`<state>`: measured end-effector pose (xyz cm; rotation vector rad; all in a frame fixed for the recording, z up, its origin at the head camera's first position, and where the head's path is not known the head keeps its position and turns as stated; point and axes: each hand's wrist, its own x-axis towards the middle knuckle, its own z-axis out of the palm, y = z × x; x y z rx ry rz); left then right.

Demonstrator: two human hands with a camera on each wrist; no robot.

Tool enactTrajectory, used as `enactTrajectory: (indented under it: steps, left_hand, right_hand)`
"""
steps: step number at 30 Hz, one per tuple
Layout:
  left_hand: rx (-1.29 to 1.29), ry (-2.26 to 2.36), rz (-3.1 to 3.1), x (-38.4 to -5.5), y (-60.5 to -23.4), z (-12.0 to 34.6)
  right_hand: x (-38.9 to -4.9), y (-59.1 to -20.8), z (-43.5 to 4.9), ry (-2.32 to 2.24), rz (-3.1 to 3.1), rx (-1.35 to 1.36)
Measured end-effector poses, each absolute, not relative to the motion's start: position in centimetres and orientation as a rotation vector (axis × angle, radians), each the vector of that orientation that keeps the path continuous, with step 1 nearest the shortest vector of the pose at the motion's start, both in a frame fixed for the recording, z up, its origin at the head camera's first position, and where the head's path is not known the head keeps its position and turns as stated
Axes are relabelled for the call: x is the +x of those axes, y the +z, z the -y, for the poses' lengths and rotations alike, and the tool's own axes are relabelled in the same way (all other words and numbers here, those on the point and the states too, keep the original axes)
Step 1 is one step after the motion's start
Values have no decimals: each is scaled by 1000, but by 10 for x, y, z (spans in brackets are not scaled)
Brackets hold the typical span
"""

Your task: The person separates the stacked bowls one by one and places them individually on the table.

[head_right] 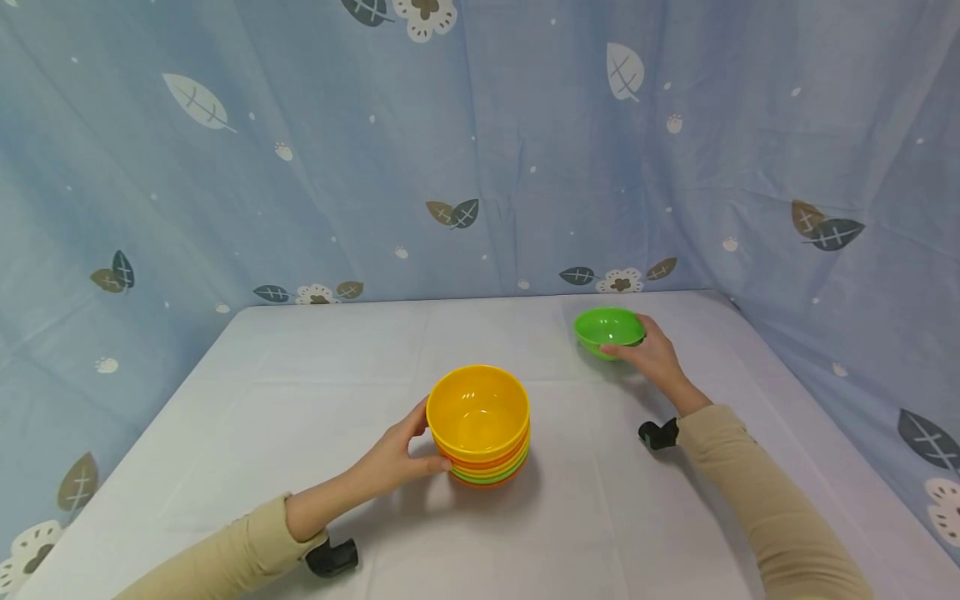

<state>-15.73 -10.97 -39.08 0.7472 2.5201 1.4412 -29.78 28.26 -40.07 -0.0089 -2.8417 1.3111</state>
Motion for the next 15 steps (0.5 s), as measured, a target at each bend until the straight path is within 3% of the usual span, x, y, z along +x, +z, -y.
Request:
enactTrajectory:
  steps: [15]
  left_hand:
    - [752,1436,-2526,-157,-391,109]
  right_hand:
    - [-299,-404,-288,1370,2862,78]
